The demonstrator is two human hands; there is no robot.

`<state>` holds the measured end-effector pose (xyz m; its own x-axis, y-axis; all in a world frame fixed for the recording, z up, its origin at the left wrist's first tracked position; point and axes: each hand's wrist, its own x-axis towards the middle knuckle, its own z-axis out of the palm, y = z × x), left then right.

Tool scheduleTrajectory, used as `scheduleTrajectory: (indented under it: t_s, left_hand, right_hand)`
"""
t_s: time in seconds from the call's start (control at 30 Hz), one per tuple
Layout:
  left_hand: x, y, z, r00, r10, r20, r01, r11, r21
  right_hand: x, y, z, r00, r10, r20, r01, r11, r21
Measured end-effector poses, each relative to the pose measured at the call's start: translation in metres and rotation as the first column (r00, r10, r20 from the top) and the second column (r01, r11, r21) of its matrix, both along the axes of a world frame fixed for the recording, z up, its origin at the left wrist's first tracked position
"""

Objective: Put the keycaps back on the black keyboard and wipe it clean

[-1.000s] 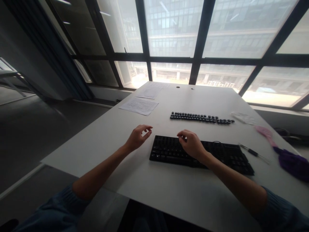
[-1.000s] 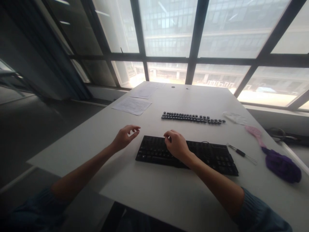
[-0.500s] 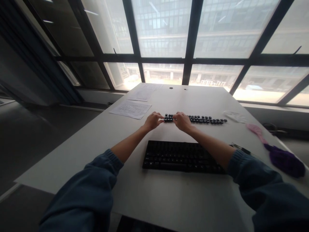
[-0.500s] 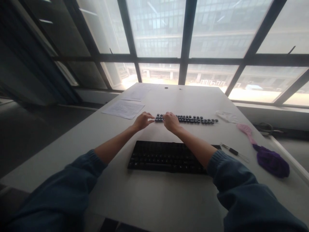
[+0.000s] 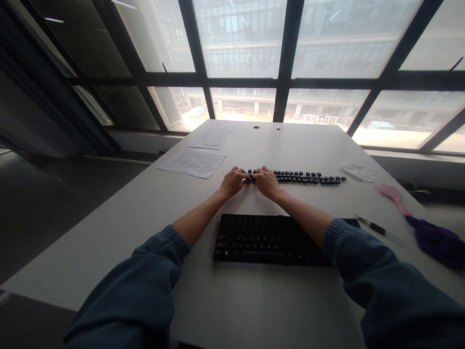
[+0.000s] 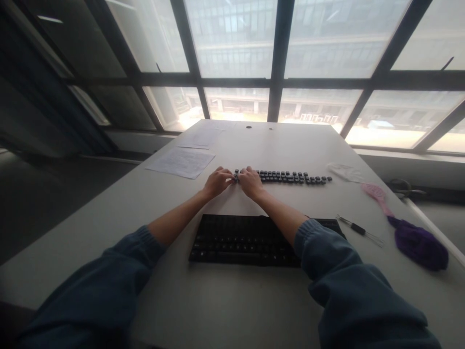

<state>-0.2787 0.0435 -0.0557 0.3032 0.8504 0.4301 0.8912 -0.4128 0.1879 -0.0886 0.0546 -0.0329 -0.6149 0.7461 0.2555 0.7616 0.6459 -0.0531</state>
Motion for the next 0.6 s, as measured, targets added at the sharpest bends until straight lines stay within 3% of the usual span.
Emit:
scheduleTrajectory:
  t_s: [0.33,0.6]
  left_hand:
    - [-0.013,-0.024,0.006,0.995,0.0,0.097,0.0,1.0,-0.001]
    - [-0.039,-0.09,0.027,0.961,-0.013,0.277,0.014,1.0,-0.004]
  right_hand:
    - [-0.004,-0.009,0.0,0.997,0.082,-0.007,-0.082,0.997,-0.004]
    - [-0.01,-0.024,0.002,0.988,0.056,-0.142,-0.064,0.997,-0.046]
